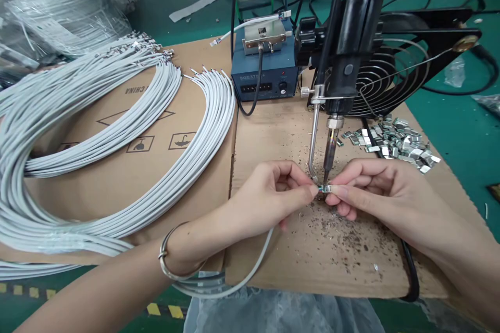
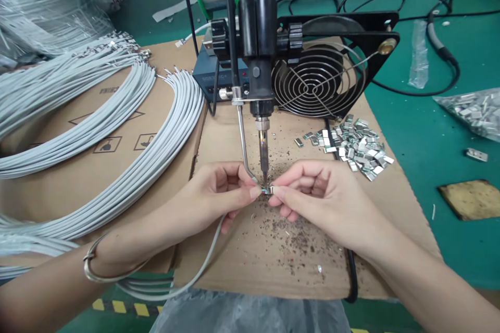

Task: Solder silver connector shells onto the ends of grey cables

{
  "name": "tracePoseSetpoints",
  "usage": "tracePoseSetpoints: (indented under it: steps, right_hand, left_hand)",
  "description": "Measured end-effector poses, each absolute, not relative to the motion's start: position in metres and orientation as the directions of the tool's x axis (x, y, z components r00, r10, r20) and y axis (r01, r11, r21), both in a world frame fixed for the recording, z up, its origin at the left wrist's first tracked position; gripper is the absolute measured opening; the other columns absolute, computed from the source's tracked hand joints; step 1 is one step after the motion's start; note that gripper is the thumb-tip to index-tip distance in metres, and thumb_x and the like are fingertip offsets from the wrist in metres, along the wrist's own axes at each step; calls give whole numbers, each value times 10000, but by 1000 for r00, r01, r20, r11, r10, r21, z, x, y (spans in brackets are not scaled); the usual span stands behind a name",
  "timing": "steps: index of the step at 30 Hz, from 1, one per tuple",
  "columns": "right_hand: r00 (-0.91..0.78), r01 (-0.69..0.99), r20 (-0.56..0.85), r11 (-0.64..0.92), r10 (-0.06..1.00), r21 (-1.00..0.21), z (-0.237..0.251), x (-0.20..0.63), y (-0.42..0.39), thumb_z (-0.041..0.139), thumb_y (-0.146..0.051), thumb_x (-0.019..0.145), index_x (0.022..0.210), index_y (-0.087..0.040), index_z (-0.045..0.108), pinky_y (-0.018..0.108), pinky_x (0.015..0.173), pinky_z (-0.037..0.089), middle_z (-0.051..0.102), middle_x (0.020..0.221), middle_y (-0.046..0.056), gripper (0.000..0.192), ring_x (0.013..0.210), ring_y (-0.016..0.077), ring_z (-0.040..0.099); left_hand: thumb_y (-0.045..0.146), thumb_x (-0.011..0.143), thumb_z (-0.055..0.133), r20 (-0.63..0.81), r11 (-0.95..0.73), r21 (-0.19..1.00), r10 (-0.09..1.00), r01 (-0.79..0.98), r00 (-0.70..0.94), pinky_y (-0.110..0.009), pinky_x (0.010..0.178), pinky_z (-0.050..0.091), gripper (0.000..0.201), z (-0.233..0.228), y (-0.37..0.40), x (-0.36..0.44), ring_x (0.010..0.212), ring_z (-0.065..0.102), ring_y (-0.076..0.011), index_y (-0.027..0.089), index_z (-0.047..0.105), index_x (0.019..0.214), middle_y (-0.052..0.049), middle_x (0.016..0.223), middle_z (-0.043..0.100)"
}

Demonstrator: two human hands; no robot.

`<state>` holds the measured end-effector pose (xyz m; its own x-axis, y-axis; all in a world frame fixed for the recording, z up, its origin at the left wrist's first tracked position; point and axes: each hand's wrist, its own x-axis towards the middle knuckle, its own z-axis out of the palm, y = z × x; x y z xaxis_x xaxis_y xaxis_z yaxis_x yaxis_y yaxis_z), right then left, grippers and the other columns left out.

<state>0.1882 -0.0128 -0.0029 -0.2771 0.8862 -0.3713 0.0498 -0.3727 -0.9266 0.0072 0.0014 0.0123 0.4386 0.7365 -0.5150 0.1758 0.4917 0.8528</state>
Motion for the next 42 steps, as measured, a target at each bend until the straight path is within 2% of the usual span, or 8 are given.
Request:
tracePoseSetpoints:
  steps: [9, 16, 22, 26, 30, 35, 42]
  right_hand:
    - [-277, 69, -374, -370, 885, -926, -3, 189, -12, 704, -171, 698, 694, -163, 663, 111, 478, 522, 725, 647, 36, 42, 518, 84, 631]
    - [-271, 101, -358, -344, 893, -934, -3, 189, -13, 690, -249, 726, 694, -168, 662, 129, 483, 527, 721, 644, 37, 92, 530, 94, 636]
    - [-278, 94, -339, -325, 899, -941, -5, 190, -14, 695, -191, 716, 699, -168, 667, 112, 489, 527, 721, 650, 31, 40, 540, 87, 641]
    - [-278, 63, -327, -323, 903, -944, -8, 190, -14, 690, -180, 723, 704, -169, 668, 98, 488, 522, 719, 647, 25, 31, 541, 78, 640]
    - [-280, 70, -362, -358, 889, -931, -6, 189, -13, 704, -155, 695, 687, -166, 665, 99, 485, 521, 716, 637, 24, 41, 539, 78, 636]
    - [-279, 82, -371, -363, 886, -928, -5, 189, -13, 706, -154, 686, 696, -166, 664, 117, 489, 525, 713, 635, 23, 44, 537, 84, 633]
    - [-281, 80, -349, -341, 894, -937, -7, 189, -13, 689, -131, 681, 700, -171, 663, 128, 481, 527, 719, 648, 25, 51, 536, 93, 637]
  left_hand:
    - [194, 721, 640, -504, 488, 858, 742, 160, 442, -128, 319, 383, 148, 9, 0, 7, 356, 416, -41, 152, 509, 666, 84, 483, 440]
    - [261, 731, 644, -478, 452, 875, 754, 172, 450, -127, 326, 383, 175, 7, -2, 6, 379, 432, -42, 154, 514, 683, 77, 530, 433]
    - [316, 774, 598, -421, 377, 906, 769, 190, 481, -141, 354, 402, 183, 2, -4, 3, 425, 441, -52, 159, 522, 718, 60, 571, 448]
    - [313, 811, 560, -338, 242, 937, 809, 252, 481, -160, 401, 434, 159, -1, -7, 0, 502, 482, -73, 158, 568, 775, 31, 638, 507]
    - [281, 841, 535, -186, 7, 933, 865, 361, 465, -184, 537, 461, 140, 0, -10, -2, 636, 552, -91, 169, 617, 827, 4, 759, 601]
    - [203, 836, 546, -25, -259, 842, 858, 473, 513, -202, 596, 441, 111, 4, -11, -5, 678, 563, -99, 166, 647, 862, -1, 768, 620]
    - [158, 856, 508, 167, -513, 699, 795, 499, 583, -205, 619, 442, 155, 3, -12, -7, 658, 547, -105, 126, 652, 903, -22, 720, 582]
